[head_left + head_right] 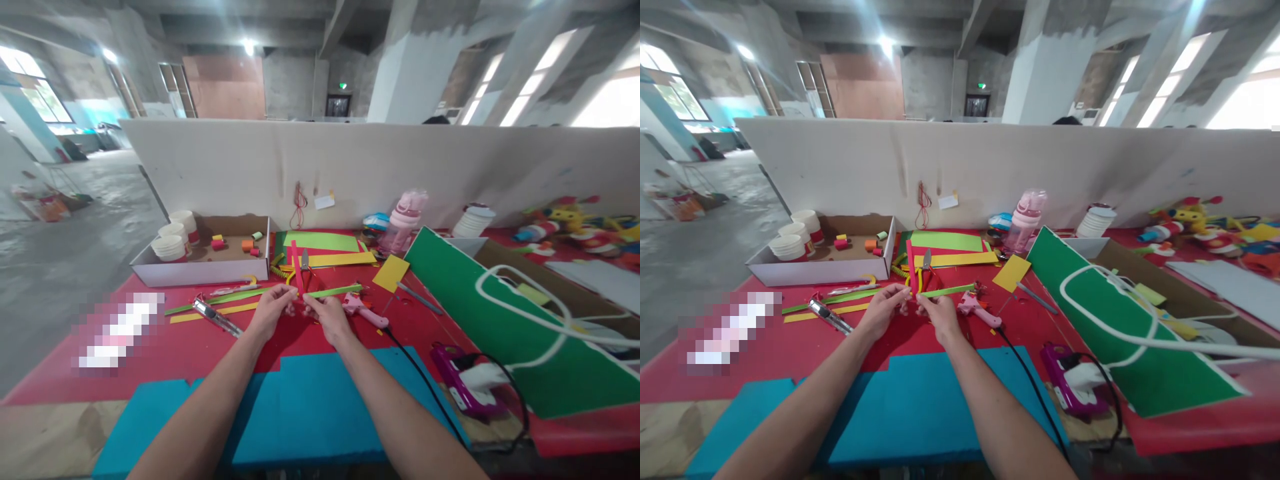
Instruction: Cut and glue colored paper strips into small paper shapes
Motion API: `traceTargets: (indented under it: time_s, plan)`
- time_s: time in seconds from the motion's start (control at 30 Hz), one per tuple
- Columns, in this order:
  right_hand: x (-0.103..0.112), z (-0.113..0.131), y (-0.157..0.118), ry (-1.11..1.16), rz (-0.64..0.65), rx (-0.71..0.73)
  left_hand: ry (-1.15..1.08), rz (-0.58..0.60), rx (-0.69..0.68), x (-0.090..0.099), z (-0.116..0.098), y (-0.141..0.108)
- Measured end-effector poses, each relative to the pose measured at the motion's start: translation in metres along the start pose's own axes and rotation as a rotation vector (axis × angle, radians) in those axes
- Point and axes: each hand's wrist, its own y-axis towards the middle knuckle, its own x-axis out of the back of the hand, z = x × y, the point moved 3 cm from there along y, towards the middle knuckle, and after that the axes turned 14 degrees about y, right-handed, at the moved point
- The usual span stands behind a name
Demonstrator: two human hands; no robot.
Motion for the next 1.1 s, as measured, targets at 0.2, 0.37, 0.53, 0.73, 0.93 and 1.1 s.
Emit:
traceTargets:
  time_s: [0.2, 0.37, 0.53, 0.73, 0.93, 1.1]
  plan:
    - [-0.003, 0.000, -0.004, 0.011, 0.081, -0.072, 0.094, 0.010, -0.024, 0.002, 0.005, 0.002]
    - [-0.002, 0.000, -0.004, -0.008, 0.076, -0.099, 0.087, -0.007, 0.017, 0.003, 0.008, 0.002]
    - [-0.002, 0.000, -0.004, -0.011, 0.079, -0.101, 0.046, 0.023, 0.044, 0.002, 0.007, 0.002]
    - [-0.003, 0.007, -0.003, 0.054, 0.025, -0.021, -0.011, 0.057, 0.087, 0.000, 0.008, 0.001]
    - [-0.005, 0.008, -0.005, 0.009, 0.052, -0.007, 0.053, 0.022, 0.059, -0.004, 0.012, 0.001]
    - [-0.007, 0.010, -0.005, 0.152, 0.146, -0.098, -0.010, 0.003, 0.094, 0.000, 0.012, 0.003]
